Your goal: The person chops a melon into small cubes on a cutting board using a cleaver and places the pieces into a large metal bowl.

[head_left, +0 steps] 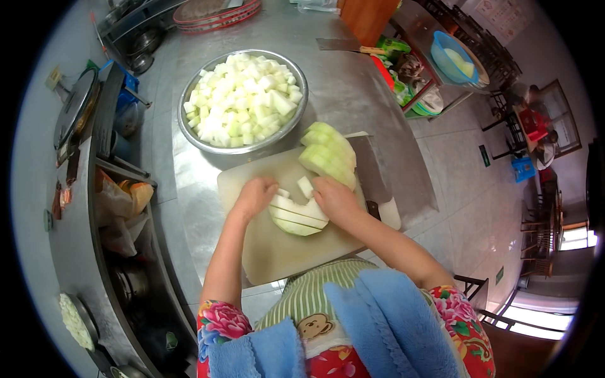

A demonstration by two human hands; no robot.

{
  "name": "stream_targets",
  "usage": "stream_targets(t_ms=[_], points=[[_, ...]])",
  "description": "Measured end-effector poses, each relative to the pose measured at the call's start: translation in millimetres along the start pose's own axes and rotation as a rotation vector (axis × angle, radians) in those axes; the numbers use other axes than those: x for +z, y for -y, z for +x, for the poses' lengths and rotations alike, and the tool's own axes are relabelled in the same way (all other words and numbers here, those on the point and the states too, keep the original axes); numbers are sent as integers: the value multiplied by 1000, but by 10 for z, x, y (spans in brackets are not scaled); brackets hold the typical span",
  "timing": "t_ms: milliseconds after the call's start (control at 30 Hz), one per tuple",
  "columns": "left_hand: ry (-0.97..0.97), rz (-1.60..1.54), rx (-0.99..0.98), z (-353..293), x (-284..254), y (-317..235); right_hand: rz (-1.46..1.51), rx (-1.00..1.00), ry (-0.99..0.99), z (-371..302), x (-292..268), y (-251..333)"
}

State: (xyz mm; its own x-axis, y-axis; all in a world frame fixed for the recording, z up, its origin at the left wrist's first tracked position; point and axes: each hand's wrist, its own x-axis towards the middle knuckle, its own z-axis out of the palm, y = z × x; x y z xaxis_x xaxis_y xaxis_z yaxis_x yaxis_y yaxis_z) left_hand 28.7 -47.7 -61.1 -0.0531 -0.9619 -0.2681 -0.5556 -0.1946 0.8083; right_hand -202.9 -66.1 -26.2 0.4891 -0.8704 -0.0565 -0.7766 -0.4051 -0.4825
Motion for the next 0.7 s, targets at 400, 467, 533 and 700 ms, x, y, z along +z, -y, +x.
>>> stream_targets(t_ms=[400, 467, 533, 700], points=[[-94, -197, -37, -233, 118, 217, 99, 156, 137, 386, 403, 122], [-106, -237, 1, -244, 135, 225, 141, 171, 106, 365, 457, 80], [-111, -257, 18, -266, 131, 246, 272, 190, 88, 397, 428, 118], [-93, -351, -32, -313, 89, 180, 347, -83, 61, 433, 368, 274]])
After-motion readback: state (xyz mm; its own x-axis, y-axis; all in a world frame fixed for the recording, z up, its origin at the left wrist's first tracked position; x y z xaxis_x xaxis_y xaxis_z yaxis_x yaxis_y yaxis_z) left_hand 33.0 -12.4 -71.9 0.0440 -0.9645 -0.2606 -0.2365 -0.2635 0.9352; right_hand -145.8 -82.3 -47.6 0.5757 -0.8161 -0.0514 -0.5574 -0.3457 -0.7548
